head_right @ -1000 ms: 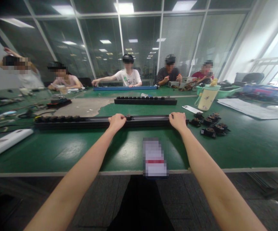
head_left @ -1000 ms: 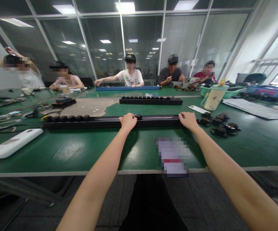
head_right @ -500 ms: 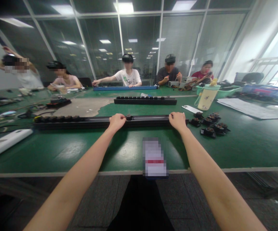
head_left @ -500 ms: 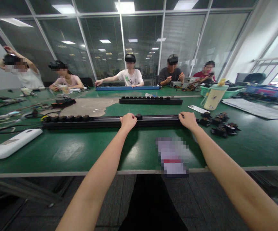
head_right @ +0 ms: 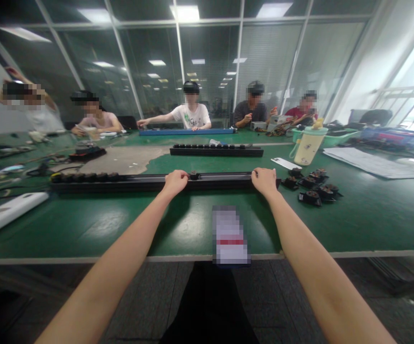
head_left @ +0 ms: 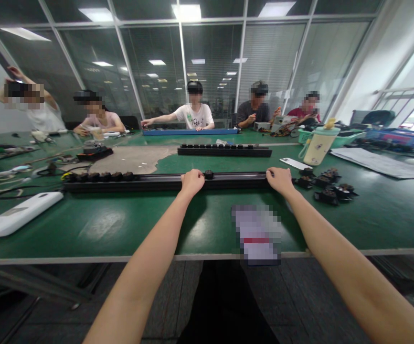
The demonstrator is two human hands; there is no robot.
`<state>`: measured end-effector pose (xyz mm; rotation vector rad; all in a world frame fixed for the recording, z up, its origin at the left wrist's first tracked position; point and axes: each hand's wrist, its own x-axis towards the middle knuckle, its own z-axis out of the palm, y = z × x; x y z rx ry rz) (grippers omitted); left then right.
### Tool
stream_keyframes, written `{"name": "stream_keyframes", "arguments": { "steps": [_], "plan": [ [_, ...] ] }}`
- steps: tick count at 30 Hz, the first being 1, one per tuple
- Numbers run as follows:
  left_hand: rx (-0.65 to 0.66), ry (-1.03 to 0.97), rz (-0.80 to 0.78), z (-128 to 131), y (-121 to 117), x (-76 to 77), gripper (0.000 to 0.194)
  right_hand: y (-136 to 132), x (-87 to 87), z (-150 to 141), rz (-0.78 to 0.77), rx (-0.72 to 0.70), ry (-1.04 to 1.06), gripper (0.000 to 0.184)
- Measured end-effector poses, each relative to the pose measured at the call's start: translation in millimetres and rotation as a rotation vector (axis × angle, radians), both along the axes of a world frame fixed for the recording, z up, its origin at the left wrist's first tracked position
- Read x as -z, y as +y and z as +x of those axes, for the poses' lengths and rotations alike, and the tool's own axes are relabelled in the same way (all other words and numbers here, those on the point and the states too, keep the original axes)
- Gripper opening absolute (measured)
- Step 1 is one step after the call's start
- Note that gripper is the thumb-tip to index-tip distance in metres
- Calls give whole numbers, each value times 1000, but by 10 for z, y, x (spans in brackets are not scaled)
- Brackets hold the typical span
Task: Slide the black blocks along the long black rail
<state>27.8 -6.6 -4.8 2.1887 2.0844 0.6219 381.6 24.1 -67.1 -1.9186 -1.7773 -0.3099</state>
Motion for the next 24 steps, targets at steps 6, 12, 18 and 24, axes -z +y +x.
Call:
{"name": "stream_keyframes", "arguments": {
  "steps": [6,12,18,24],
  "plan": [
    [27,2,5,11,7,14,36,-8,20,-46,62,-40,69,38],
    [39,6,21,14,-12,10,37,-22,1,-146,98,-185,95,35],
    [33,23,34,19,-17,16,37,-60,-34,-272,108,-273,109,33],
    [33,25,33,17,-11,17,37,-120,-79,-493,110,-393,100,33]
  ]
}}
